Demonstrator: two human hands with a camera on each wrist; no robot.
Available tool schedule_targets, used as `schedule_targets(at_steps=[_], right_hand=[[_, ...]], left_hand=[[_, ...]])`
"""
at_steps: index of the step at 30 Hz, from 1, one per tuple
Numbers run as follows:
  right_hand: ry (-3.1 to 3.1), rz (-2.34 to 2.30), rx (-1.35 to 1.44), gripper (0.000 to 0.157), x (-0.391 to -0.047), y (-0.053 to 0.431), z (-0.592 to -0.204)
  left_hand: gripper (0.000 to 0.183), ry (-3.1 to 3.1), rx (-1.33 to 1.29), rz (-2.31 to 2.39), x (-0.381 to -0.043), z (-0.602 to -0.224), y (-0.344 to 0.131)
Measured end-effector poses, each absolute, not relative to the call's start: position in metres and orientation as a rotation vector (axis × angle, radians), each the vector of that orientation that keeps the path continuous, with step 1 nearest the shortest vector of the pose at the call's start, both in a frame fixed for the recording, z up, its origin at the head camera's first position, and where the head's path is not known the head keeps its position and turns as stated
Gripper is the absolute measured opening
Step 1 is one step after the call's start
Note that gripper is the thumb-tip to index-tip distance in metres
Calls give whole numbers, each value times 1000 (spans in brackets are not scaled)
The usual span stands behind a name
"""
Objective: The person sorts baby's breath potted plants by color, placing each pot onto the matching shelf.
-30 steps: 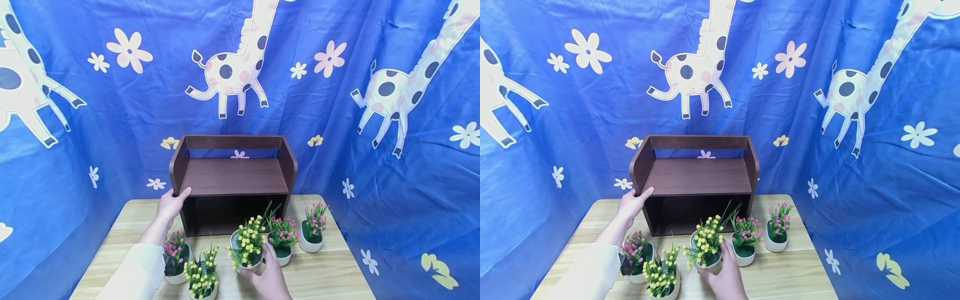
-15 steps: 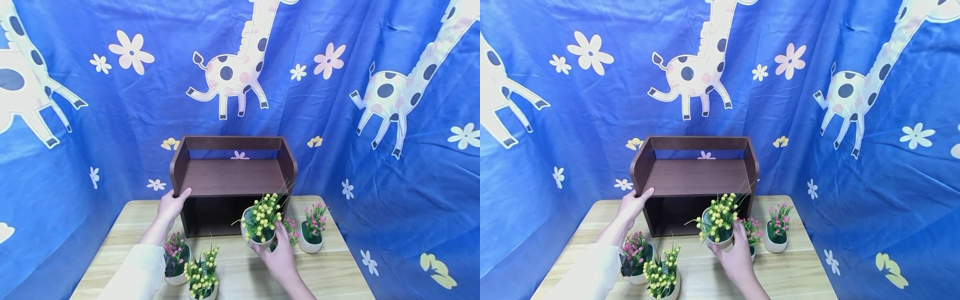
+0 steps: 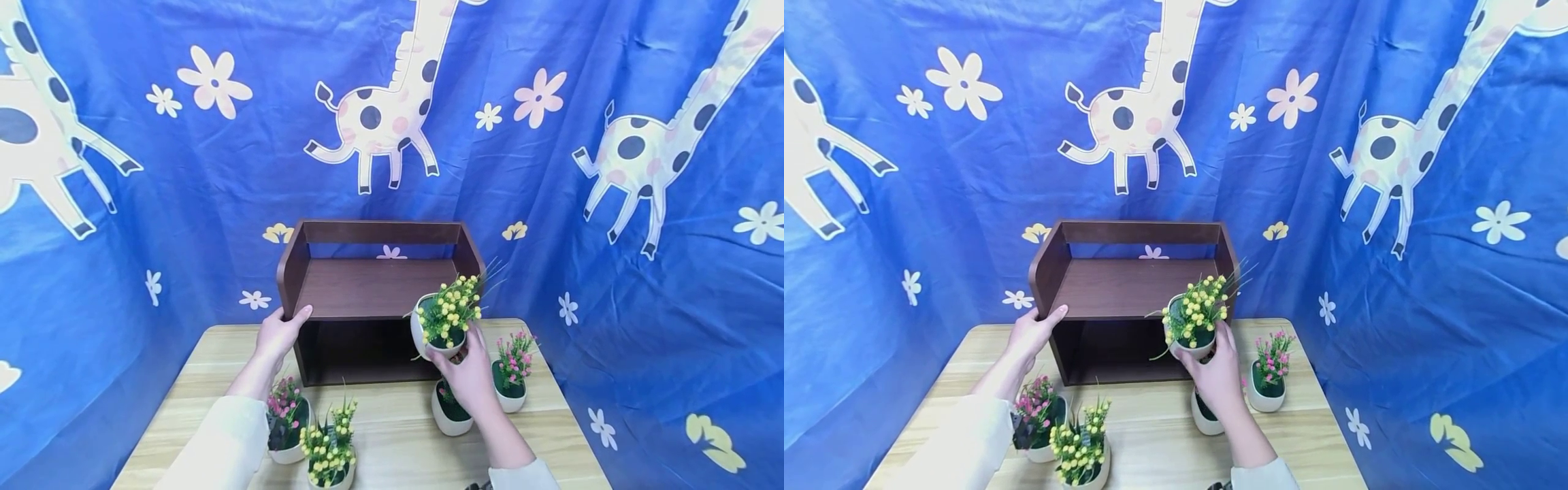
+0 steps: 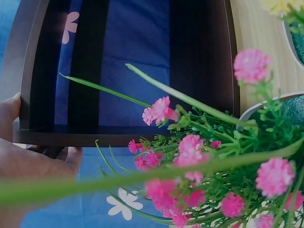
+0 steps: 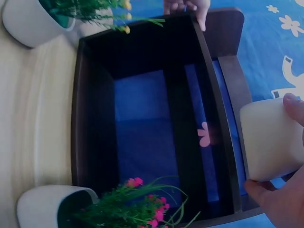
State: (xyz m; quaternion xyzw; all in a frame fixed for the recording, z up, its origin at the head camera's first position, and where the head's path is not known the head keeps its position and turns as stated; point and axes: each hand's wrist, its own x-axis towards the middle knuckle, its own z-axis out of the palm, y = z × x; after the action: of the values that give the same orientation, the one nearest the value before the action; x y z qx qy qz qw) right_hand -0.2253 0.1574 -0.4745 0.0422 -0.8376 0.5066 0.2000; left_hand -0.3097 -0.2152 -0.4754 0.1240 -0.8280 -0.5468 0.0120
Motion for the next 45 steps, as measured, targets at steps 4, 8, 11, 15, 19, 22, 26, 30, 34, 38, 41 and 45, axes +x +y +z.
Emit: schedule_targets(at_steps=[4, 8, 11, 15, 19, 22, 26, 30, 34, 38, 41, 45], right_hand=[[-2356, 1424, 76, 99, -241, 159, -472], [-2367, 1441, 13, 103, -253, 157, -474], [-2365, 1443, -37, 100, -260, 155, -474], [-2376, 1437, -65, 99, -268, 154, -469], [-2386, 1408, -61, 99, -274, 153, -464], [-2370, 1411, -33, 97, -281, 151, -462], [-2369, 1409, -17, 97, -292, 150, -460], [-2397, 1359, -48, 97, -299, 150, -461], [-2423, 1307, -68, 98, -306, 149, -461], [-2425, 1283, -65, 98, -313, 149, -461], [-2422, 1276, -61, 97, -319, 148, -461], [-2419, 1271, -66, 98, -326, 146, -462]], left_hand=[[83, -2593, 394, -1693, -310, -477, -216], [86, -2605, 398, -1677, -310, -479, -216], [85, -2608, 397, -1671, -309, -479, -215], [83, -2603, 403, -1670, -308, -476, -214], [83, -2601, 406, -1662, -308, -477, -213], [84, -2591, 412, -1656, -309, -479, -213], [84, -2571, 420, -1660, -311, -482, -214], [84, -2569, 416, -1666, -312, -483, -213], [85, -2575, 416, -1666, -312, -483, -214], [85, -2573, 420, -1671, -312, -482, -213], [85, -2568, 425, -1677, -312, -481, -213], [85, -2566, 430, -1681, -311, -481, -213]])
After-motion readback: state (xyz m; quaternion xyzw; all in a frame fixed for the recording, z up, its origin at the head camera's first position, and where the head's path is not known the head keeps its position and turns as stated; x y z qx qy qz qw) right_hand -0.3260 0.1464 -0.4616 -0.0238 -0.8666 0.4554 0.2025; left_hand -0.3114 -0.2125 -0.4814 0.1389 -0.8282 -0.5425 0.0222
